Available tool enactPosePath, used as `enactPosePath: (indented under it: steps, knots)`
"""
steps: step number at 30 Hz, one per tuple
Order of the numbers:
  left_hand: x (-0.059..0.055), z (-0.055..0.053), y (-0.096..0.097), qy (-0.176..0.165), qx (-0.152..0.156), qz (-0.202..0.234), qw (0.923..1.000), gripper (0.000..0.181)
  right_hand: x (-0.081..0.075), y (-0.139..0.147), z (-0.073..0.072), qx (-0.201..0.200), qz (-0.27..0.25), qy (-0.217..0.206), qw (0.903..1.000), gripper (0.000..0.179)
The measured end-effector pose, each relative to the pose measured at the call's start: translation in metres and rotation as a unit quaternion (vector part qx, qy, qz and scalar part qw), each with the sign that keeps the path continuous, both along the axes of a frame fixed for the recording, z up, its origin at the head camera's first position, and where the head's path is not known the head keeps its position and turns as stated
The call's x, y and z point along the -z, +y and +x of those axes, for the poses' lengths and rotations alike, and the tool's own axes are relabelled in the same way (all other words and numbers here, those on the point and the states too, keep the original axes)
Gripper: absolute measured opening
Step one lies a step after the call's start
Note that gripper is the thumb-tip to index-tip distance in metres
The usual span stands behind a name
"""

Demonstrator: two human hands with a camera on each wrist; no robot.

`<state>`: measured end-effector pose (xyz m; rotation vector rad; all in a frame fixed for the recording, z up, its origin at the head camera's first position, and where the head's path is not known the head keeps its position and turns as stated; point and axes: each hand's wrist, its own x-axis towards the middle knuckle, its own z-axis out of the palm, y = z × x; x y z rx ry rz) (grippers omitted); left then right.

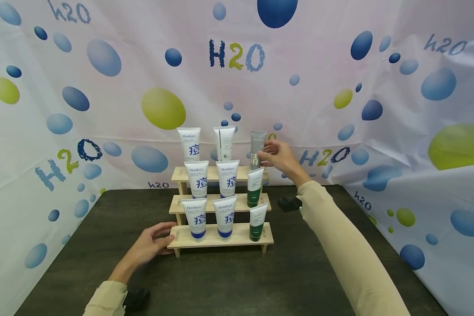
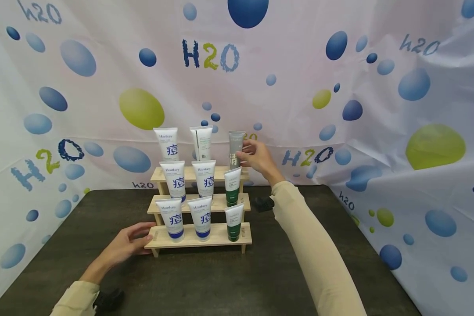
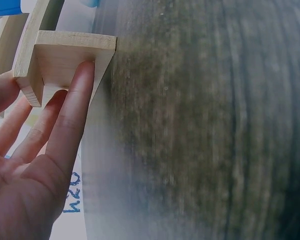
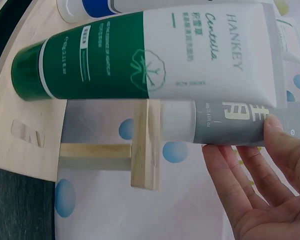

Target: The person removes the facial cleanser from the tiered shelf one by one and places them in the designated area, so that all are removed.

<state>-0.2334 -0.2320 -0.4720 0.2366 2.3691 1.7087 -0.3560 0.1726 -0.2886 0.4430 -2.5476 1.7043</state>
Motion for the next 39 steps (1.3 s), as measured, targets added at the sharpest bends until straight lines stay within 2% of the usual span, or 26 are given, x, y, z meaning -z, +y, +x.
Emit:
enactPosePath:
  steps: [7,15,23,30,39]
  knots:
    - [-0.003,-0.002,0.0,-0.005,-0.009,-0.002,0.9999,0.057,-0.005,0.013,0.0,0.014,-0.013,-0.013,0.9997,0.043]
    - [-0.002,-0.001,-0.001,-0.004,-0.005,0.001,1.0,0.057,-0.003,0.028,0.003,0.018,-0.021,-0.015,0.9995,0.043]
    - [-0.002,0.0,-0.002,-0.008,-0.01,0.008,0.9999,0.057,0.002,0.042,0.006,0.031,-0.015,-0.018,0.9993,0.043]
    - [-0.003,-0.001,0.0,-0.008,-0.012,0.003,0.9999,0.056,0.007,0.054,0.009,0.044,0.015,-0.027,0.9985,0.048]
    - [-0.001,-0.001,0.001,-0.009,-0.007,0.003,0.9999,0.057,0.024,0.067,0.016,0.045,0.029,-0.045,0.9975,0.052]
